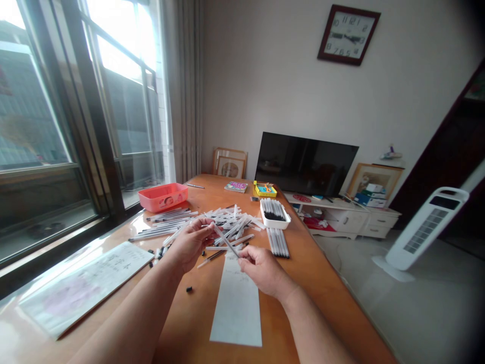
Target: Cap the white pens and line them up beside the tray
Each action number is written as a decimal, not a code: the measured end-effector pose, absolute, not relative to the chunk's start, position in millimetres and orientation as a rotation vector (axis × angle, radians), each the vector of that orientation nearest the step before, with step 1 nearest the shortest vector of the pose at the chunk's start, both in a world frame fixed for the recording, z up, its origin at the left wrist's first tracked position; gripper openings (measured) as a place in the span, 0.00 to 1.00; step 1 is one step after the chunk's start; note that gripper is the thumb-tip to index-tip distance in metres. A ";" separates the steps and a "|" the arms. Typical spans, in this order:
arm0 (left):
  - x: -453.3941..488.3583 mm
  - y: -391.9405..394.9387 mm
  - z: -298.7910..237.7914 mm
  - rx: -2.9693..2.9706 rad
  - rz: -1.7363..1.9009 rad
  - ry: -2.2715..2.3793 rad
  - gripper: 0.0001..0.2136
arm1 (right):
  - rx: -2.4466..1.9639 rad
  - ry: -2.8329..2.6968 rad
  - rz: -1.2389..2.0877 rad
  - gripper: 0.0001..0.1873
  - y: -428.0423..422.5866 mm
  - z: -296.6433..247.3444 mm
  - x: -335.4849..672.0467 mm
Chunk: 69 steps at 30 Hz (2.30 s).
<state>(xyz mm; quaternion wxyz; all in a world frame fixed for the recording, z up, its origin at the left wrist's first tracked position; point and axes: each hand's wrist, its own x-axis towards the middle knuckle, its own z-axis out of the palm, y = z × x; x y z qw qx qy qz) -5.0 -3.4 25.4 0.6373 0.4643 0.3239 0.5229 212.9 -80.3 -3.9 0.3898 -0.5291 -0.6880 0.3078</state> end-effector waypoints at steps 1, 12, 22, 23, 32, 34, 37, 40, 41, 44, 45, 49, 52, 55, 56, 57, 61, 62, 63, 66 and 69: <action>-4.8 -3.8 25.6 1.062 1.195 0.738 0.13 | -1.344 -1.751 0.780 0.10 -80.4 -3.9 213.0; -5.4 -2.4 24.5 1.090 1.191 0.745 0.13 | -1.321 -1.735 0.780 0.10 -80.6 -3.6 212.6; -4.9 -1.8 23.3 1.038 1.210 0.746 0.12 | -1.273 -1.737 0.815 0.11 -82.2 -0.4 211.2; -4.4 -2.3 24.0 1.036 1.212 0.741 0.12 | -1.273 -1.737 0.814 0.11 -82.7 0.1 211.2; -4.6 -4.0 26.6 1.036 1.223 0.674 0.11 | -1.312 -1.650 0.778 0.10 -82.7 5.0 210.1; -5.3 -4.5 27.2 1.046 1.224 0.668 0.11 | -1.312 -1.617 0.798 0.11 -81.5 5.8 210.3; -5.2 -6.0 29.1 1.052 1.216 0.670 0.11 | -1.317 -1.586 0.827 0.11 -79.4 5.3 210.7; -4.1 -8.8 32.2 1.039 1.211 0.673 0.11 | -1.331 -1.573 0.800 0.11 -78.3 4.2 211.0; -3.7 -9.8 33.3 1.031 1.212 0.677 0.11 | -1.336 -1.574 0.783 0.11 -78.3 4.1 211.0; -2.6 -11.7 35.6 1.007 1.219 0.694 0.11 | -1.356 -1.580 0.710 0.10 -79.5 5.0 210.2; -2.5 -11.7 35.8 0.997 1.222 0.701 0.11 | -1.359 -1.586 0.680 0.10 -80.3 5.9 209.7; -3.1 -8.8 33.6 0.972 1.253 0.714 0.13 | -1.329 -1.618 0.558 0.09 -84.0 11.4 206.0; -3.9 -6.4 31.3 0.999 1.279 0.712 0.13 | -1.298 -1.618 0.509 0.09 -86.5 15.6 202.9; -4.2 -6.5 31.7 1.035 1.314 0.722 0.14 | -1.268 -1.597 0.527 0.10 -88.1 17.4 200.4; -4.1 -7.1 32.5 1.044 1.327 0.722 0.14 | -1.258 -1.588 0.548 0.11 -88.3 17.4 199.7; -4.1 -7.7 33.5 1.053 1.339 0.717 0.14 | -1.250 -1.580 0.578 0.12 -88.3 17.1 199.2; -4.9 -10.3 37.0 1.073 1.345 0.690 0.14 | -1.227 -1.547 0.758 0.17 -87.3 15.0 198.3; -5.4 -10.4 37.3 1.069 1.343 0.686 0.14 | -1.219 -1.539 0.800 0.17 -87.1 14.6 198.4; -6.1 -10.0 37.0 1.064 1.340 0.684 0.14 | -1.212 -1.534 0.834 0.17 -87.0 14.5 198.8; -10.3 -5.3 32.8 1.031 1.352 0.720 0.15 | -1.208 -1.533 0.899 0.16 -87.1 15.0 201.6; -17.1 4.3 23.7 1.007 1.382 0.868 0.15 | -1.218 -1.495 0.944 0.16 -85.6 14.7 206.6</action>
